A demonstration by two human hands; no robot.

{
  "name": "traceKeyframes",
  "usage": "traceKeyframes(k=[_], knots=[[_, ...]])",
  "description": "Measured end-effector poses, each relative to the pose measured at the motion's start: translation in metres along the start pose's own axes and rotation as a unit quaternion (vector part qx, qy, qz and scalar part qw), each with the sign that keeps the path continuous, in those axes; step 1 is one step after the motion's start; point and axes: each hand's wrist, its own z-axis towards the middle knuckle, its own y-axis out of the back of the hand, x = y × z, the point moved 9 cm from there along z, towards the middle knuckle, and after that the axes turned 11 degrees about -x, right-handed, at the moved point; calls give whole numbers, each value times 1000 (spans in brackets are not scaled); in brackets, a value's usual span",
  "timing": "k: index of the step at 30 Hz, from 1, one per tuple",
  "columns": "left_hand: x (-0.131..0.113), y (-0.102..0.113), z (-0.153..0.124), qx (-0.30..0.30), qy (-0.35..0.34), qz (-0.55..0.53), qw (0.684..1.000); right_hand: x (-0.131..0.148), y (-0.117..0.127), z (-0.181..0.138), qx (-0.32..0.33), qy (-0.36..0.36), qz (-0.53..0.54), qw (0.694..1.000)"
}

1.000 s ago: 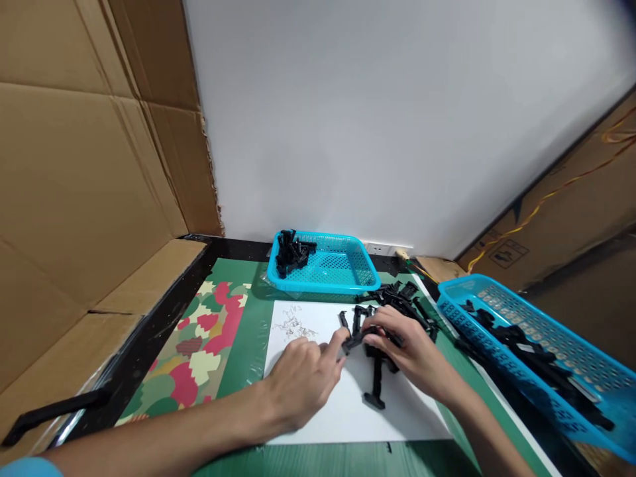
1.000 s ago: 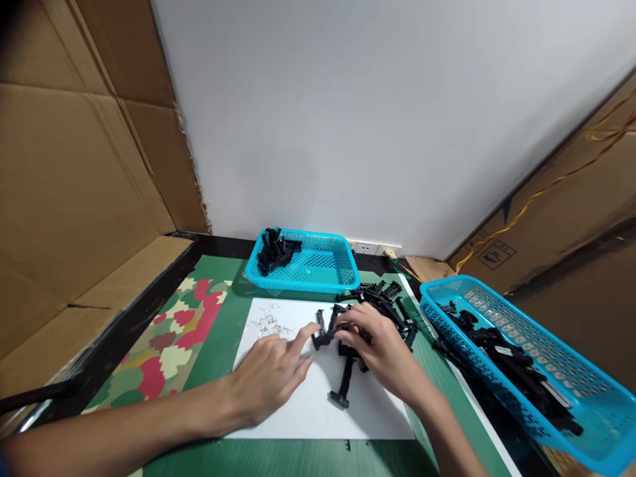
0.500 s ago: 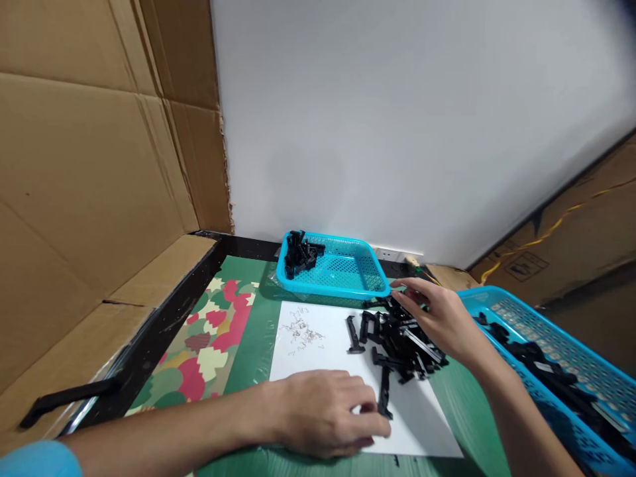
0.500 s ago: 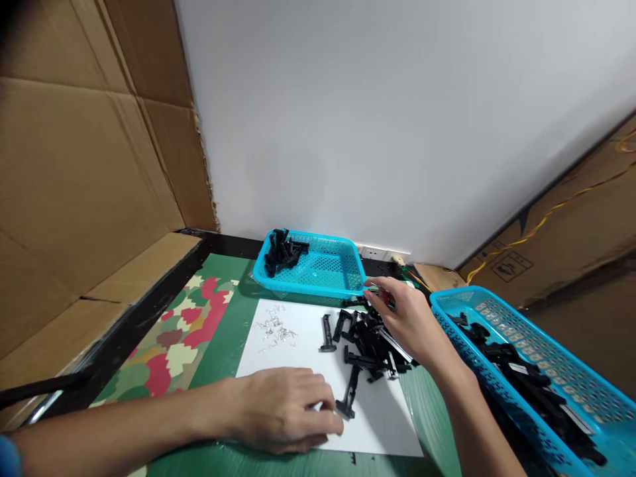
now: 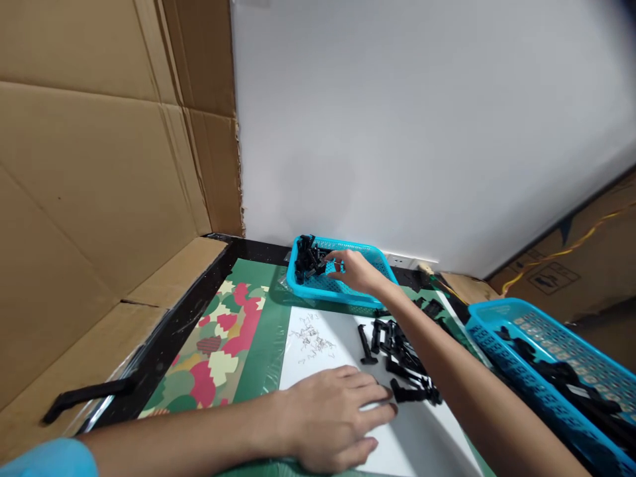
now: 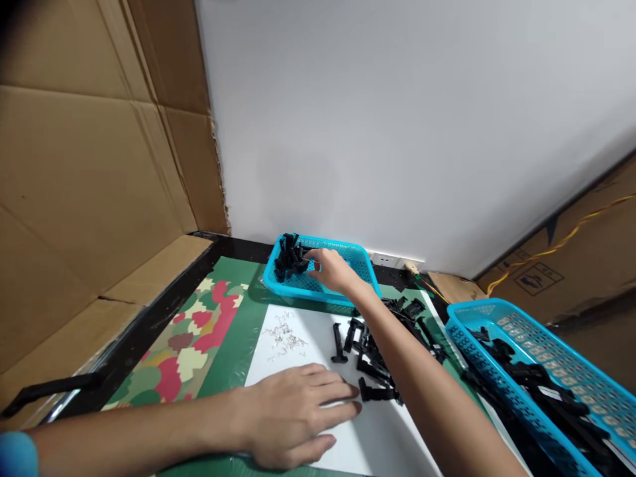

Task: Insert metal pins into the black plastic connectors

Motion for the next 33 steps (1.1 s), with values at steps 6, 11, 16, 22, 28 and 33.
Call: traceKeyframes(k=[6,11,16,22,28,33], knots=[[4,1,0,-21,-3,46,999,-18,-48,17,52,-18,-45,997],[3,1,1,-44,-29,50,997,-25,-45,11,52,-33,-52,997],[5,2,-1,-53,-21,50,997,-25,-20,2,8,-42,-23,999],[14,7,-1,-73,45,51,995,-16,29,-31,-75,-74,55,993],[42,37,-7,-189,243,-66,949,23,53,-108,-45,-118,233,964],[56,39,-17,-200,333,-150,909,42,48,-171,-97,-190,350,912]])
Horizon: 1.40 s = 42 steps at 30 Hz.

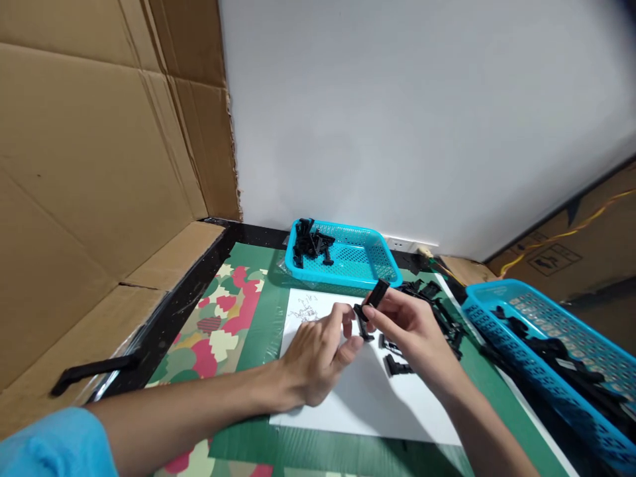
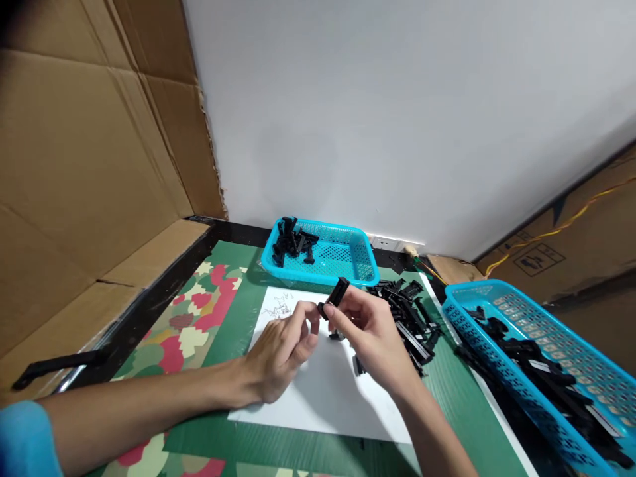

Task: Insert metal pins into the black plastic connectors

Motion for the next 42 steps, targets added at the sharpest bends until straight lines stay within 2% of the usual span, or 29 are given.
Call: traceKeyframes(k=[3,5,7,10,13,15,17,18,19,21,22,24,26,28,34,42], knots=[[6,0,0,3,29,-14,999,-6,9,-19,-70,13,-42,997],[6,-3,-1,15,28,-24,999,-8,5,-26,-51,16,-72,996],[6,-12,-2,58,23,-33,997,-7,-2,-31,-26,17,-81,996],[4,-23,-4,109,14,-56,992,-5,-1,-38,-35,13,-79,996],[1,-17,-4,74,2,-59,996,-17,6,-45,-46,-20,-22,999],[0,-12,-7,41,5,-38,998,-28,18,-45,-83,-45,51,994],[-5,-16,-13,50,-20,-9,999,-36,32,-39,-140,-51,70,986],[-11,-22,-18,70,-54,9,996,-37,35,-33,-152,-45,41,986],[-19,-29,-23,92,-107,34,989,-36,31,-26,-143,-33,-8,989],[-35,-43,-35,119,-233,91,961,-31,9,-9,-66,3,-145,987],[-40,-48,-42,127,-287,112,943,-30,-7,-2,-14,21,-215,976],[-45,-57,-49,139,-346,139,917,-30,-30,10,60,40,-322,944],[-42,-60,-49,149,-348,145,914,-32,-43,19,92,45,-380,919],[-40,-59,-47,154,-333,139,920,-35,-50,23,109,45,-398,910],[-41,-54,-46,186,-330,134,916,-46,-55,20,130,38,-395,909],[-41,-54,-43,194,-301,94,929,-47,-57,16,140,36,-379,914]])
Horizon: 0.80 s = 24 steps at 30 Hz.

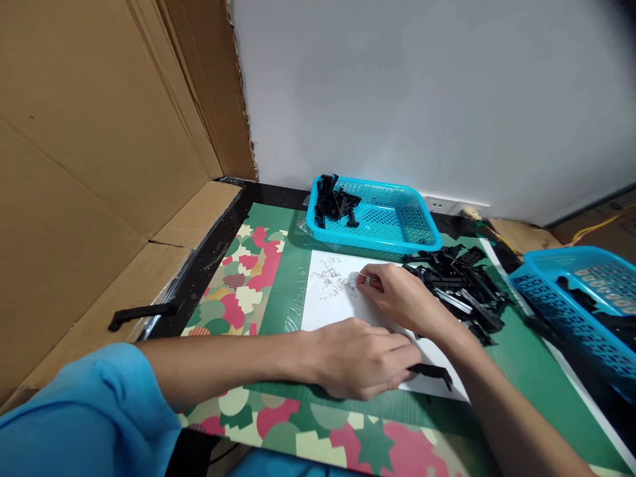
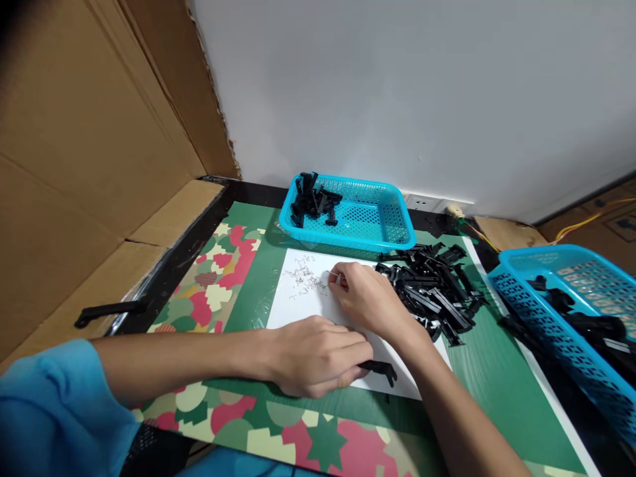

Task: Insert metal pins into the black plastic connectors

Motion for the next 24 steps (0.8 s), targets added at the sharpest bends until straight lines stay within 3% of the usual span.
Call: traceKeyframes(k=[5,9,14,17,19,24], knots=[[8,0,-1,29,59,-5,998,0,6,-1,-17,-13,4,1000],[8,-7,-1,60,59,16,996,1,3,1,-19,-8,13,1000],[10,-6,-1,45,91,-3,995,0,0,0,-23,-11,14,1000],[19,9,-1,-7,170,-81,982,-1,5,-2,-33,-9,24,999],[29,23,-4,-76,238,-144,958,0,14,-3,-52,13,48,997],[66,36,-25,-246,391,-257,849,-5,27,-4,-58,34,112,991]])
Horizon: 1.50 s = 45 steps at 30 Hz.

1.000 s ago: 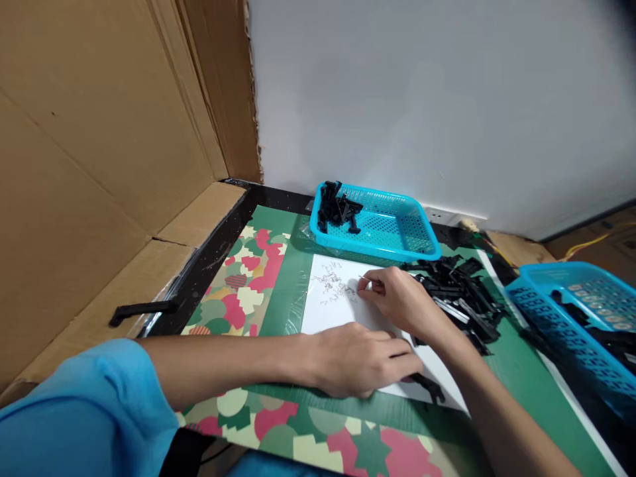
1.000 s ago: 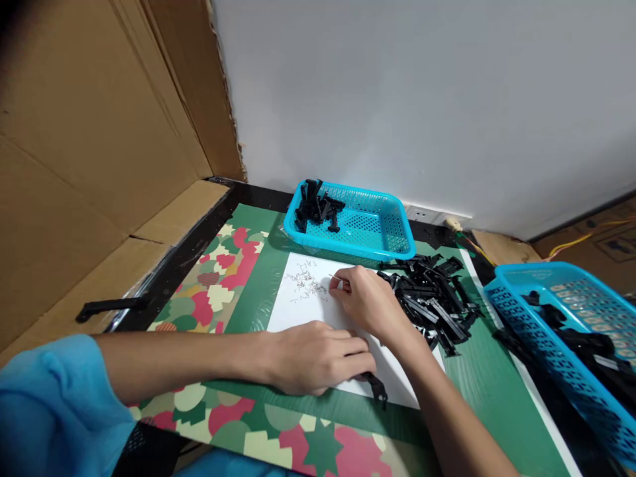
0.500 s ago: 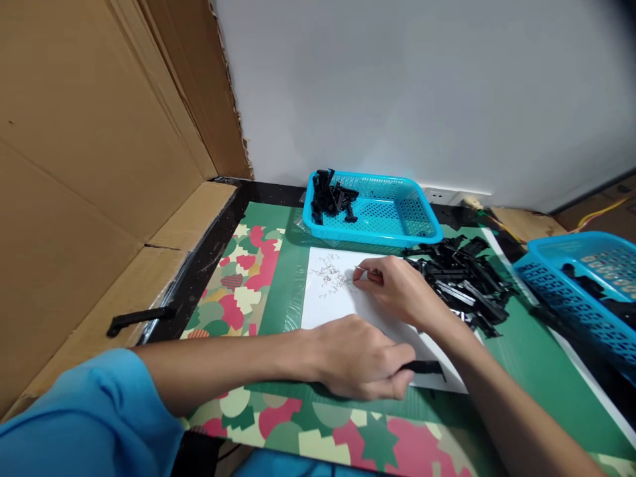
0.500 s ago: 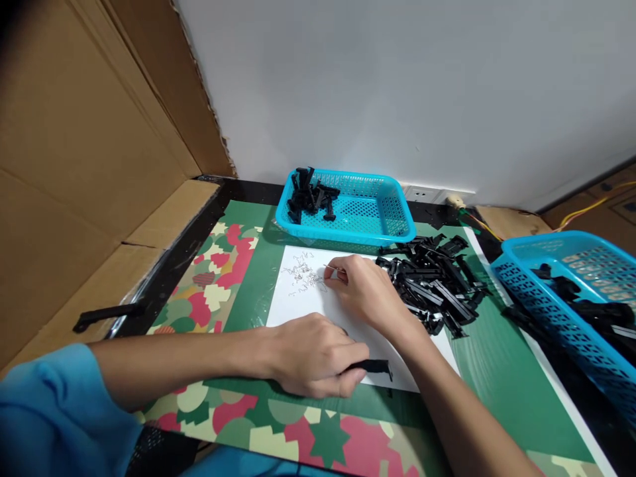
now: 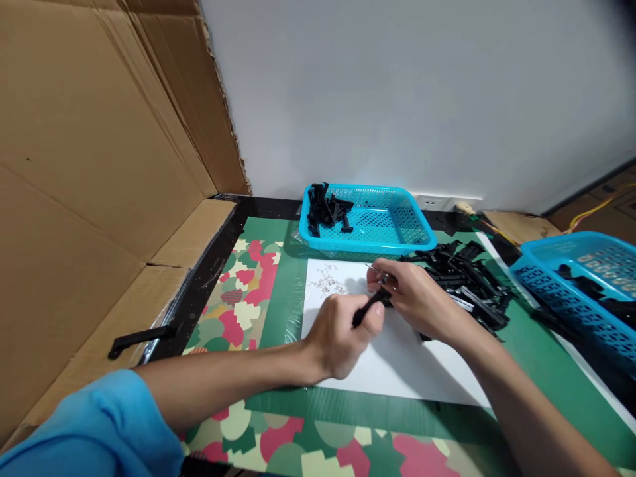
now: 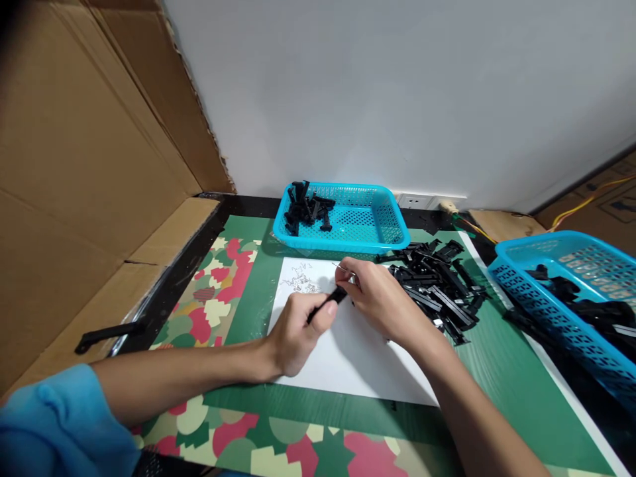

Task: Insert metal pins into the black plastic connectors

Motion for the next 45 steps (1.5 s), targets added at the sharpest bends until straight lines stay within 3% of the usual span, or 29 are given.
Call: traceKeyframes(k=[4,7,16,21,25,29,34,37,45], knots=[[20,10,10,-85,57,-66,993,-3,7,0,-17,-11,41,999],[28,12,13,-114,83,-100,985,-3,13,-3,-30,-24,86,996],[32,15,14,-139,109,-145,973,10,19,-9,-107,16,191,976],[30,17,14,-144,107,-150,972,11,7,-6,-106,17,150,983],[29,20,14,-155,106,-146,971,10,16,-7,-134,10,156,978],[27,16,16,-140,102,-142,975,12,32,-11,-155,18,183,971],[20,4,16,-66,80,-159,982,9,26,-14,-76,2,250,965],[17,0,15,-39,69,-152,985,6,24,-16,-66,-14,273,960],[21,2,15,-64,74,-147,984,0,18,-21,-53,-21,237,970]])
